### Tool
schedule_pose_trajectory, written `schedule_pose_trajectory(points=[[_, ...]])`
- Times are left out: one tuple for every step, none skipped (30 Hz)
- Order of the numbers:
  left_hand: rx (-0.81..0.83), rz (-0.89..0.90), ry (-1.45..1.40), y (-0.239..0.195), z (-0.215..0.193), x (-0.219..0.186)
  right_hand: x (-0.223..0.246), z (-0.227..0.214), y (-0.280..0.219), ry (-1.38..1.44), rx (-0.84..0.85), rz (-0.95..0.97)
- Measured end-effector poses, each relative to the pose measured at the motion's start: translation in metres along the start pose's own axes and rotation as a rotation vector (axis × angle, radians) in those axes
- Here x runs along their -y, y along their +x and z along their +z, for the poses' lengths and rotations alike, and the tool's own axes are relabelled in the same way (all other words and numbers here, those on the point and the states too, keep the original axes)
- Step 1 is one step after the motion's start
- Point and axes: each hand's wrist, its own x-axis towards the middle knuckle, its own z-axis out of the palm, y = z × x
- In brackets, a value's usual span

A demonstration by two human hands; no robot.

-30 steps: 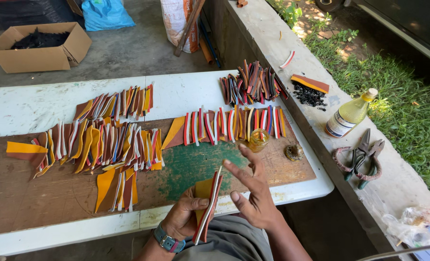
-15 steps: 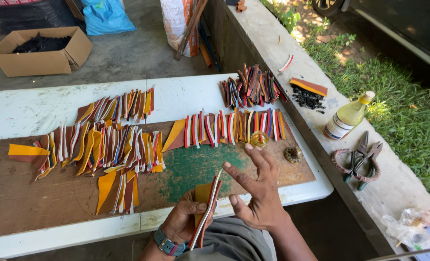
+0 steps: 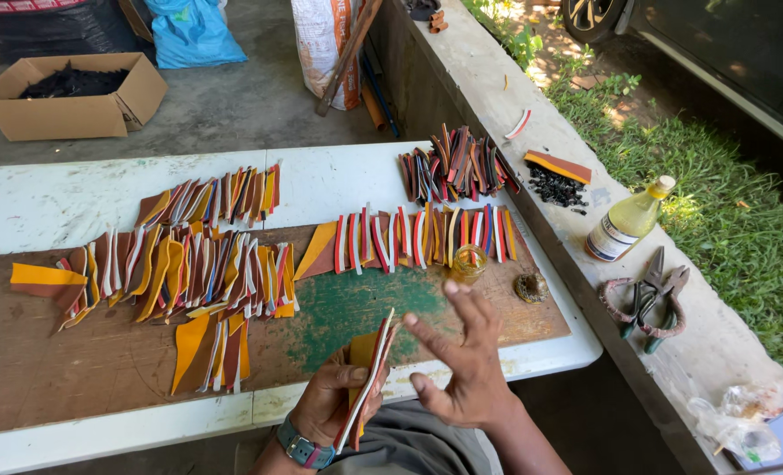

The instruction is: The person repeatedly picks up small rectangular pieces of colored material, applies a yellow substance from a small jar to one edge, and presses the pieces together. The person handles the pieces one at a time, aligning edges and stacking them on the table.

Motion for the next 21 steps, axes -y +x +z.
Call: schedule_pose_trajectory(points=[[-0.021,0.014,0.051,0.001,-0.001,-0.001,0.000,-0.002,0.002,0.035,0.004,0.021],[-0.041,0.027,0.103,0.003,-0.003,-0.001,0.002,-0.005,0.003,0.069,0.009,0.042],[-0.072,0.032,0.149,-0.001,-0.005,0.002,0.007,-0.007,-0.002,0.106,0.016,0.077],[-0.066,0.041,0.135,-0.003,-0.008,0.004,0.012,-0.010,-0.005,0.136,0.059,0.047],[-0.053,0.050,0.123,-0.001,-0.010,0.002,0.012,-0.013,-0.004,0.159,0.098,0.011],[-0.039,0.059,0.110,0.000,-0.011,-0.001,0.011,-0.015,0.000,0.183,0.137,-0.025],[-0.057,0.083,0.155,0.005,-0.013,-0.003,0.002,-0.022,0.006,0.144,0.114,0.062],[-0.074,0.109,0.199,0.008,-0.016,-0.008,-0.012,-0.030,0.014,0.104,0.091,0.149],[-0.106,0.132,0.235,0.003,-0.020,-0.007,-0.022,-0.039,0.015,0.071,0.075,0.244],[-0.143,0.134,0.229,0.001,-0.023,-0.006,-0.041,-0.046,0.022,-0.089,0.170,0.350],[-0.176,0.130,0.239,0.002,-0.025,-0.012,-0.065,-0.048,0.036,-0.248,0.247,0.455],[-0.209,0.126,0.250,0.002,-0.026,-0.015,-0.084,-0.044,0.045,-0.319,0.375,0.421],[-0.254,0.141,0.253,0.004,-0.026,-0.017,-0.102,-0.037,0.052,-0.392,0.500,0.385],[-0.298,0.155,0.257,0.005,-0.026,-0.019,-0.117,-0.030,0.055,-0.404,0.587,0.393],[-0.343,0.175,0.262,0.008,-0.027,-0.019,-0.129,-0.019,0.057,-0.414,0.674,0.396],[-0.335,0.174,0.259,0.011,-0.028,-0.019,-0.140,-0.010,0.058,-0.424,0.761,0.400],[-0.332,0.170,0.255,0.012,-0.029,-0.019,-0.149,-0.002,0.057,-0.438,0.791,0.414],[-0.330,0.167,0.250,0.014,-0.030,-0.018,-0.156,0.005,0.056,-0.451,0.822,0.428],[-0.299,0.154,0.244,0.015,-0.032,-0.019,-0.160,0.012,0.056,-0.458,0.849,0.444],[-0.269,0.141,0.237,0.017,-0.033,-0.019,-0.164,0.018,0.058,-0.471,0.896,0.452],[-0.240,0.127,0.232,0.017,-0.034,-0.020,-0.166,0.024,0.061,-0.482,0.943,0.462]])
